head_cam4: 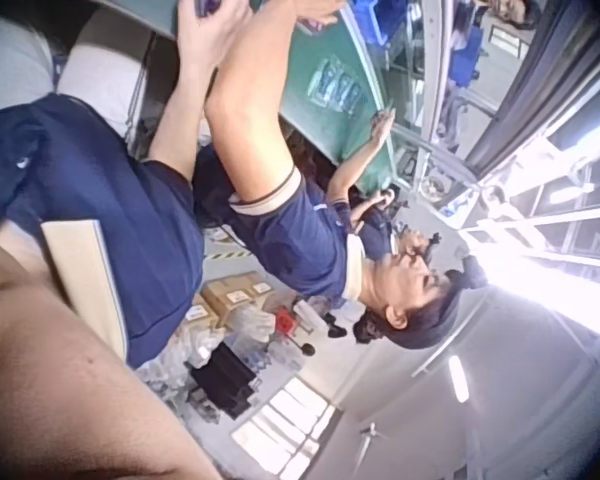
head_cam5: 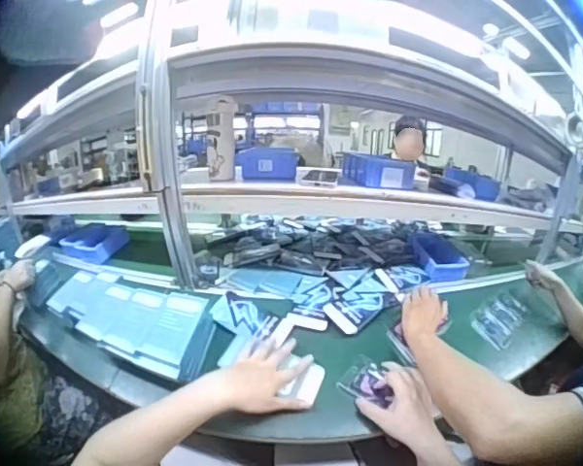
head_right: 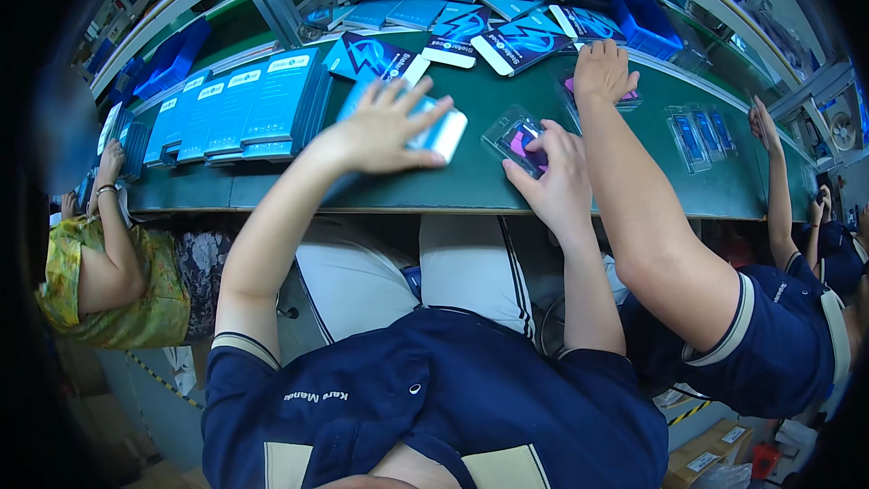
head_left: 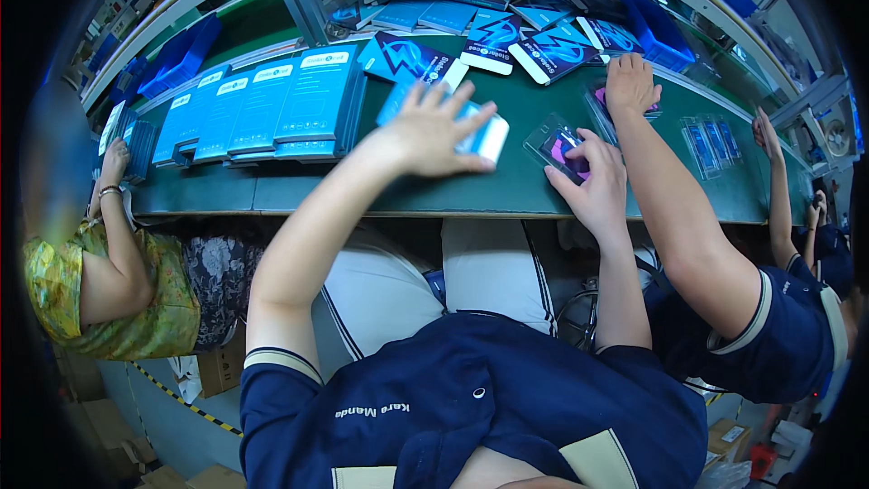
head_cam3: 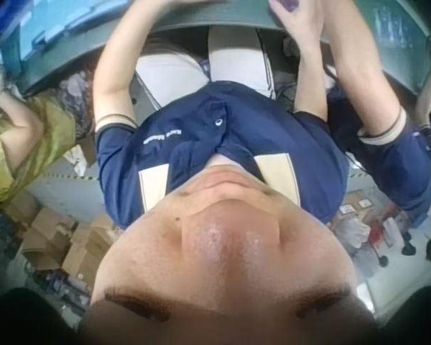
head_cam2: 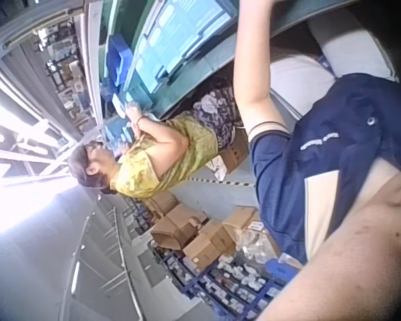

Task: The worker is assembling small electronic components, possibly phone screen protectors or similar accessories, by applying adhesive strips and packaging them on a factory assembly line.

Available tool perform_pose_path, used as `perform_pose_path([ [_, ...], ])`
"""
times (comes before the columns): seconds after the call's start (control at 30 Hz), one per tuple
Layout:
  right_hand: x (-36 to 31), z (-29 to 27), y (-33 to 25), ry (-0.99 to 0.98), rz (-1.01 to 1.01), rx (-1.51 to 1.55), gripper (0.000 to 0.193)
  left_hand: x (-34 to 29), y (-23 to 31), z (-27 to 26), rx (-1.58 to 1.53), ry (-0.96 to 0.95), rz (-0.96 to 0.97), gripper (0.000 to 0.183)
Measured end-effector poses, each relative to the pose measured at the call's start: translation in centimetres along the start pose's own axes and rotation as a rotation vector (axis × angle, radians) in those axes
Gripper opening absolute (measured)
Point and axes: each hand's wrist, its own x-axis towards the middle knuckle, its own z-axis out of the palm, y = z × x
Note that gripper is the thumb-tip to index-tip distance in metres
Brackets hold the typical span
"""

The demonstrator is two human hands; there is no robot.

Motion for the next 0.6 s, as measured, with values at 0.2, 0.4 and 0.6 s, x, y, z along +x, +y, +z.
perform_pose_path([
  [0.2, 0.9, -0.4, -0.9, -0.196, 0.051, 0.271, 0.047, -4.0, 2.5, 0.8, -0.198, 0.137, 0.113, 0.097],
  [0.4, 2.2, -1.0, -2.1, -0.554, -0.231, 0.314, 0.057, -2.7, 1.9, 2.3, -0.412, 0.388, 0.224, 0.082],
  [0.6, 0.9, 2.5, -6.4, -0.178, -0.196, 1.131, 0.071, -3.0, 2.6, 0.4, -0.538, 0.327, 0.074, 0.08],
])
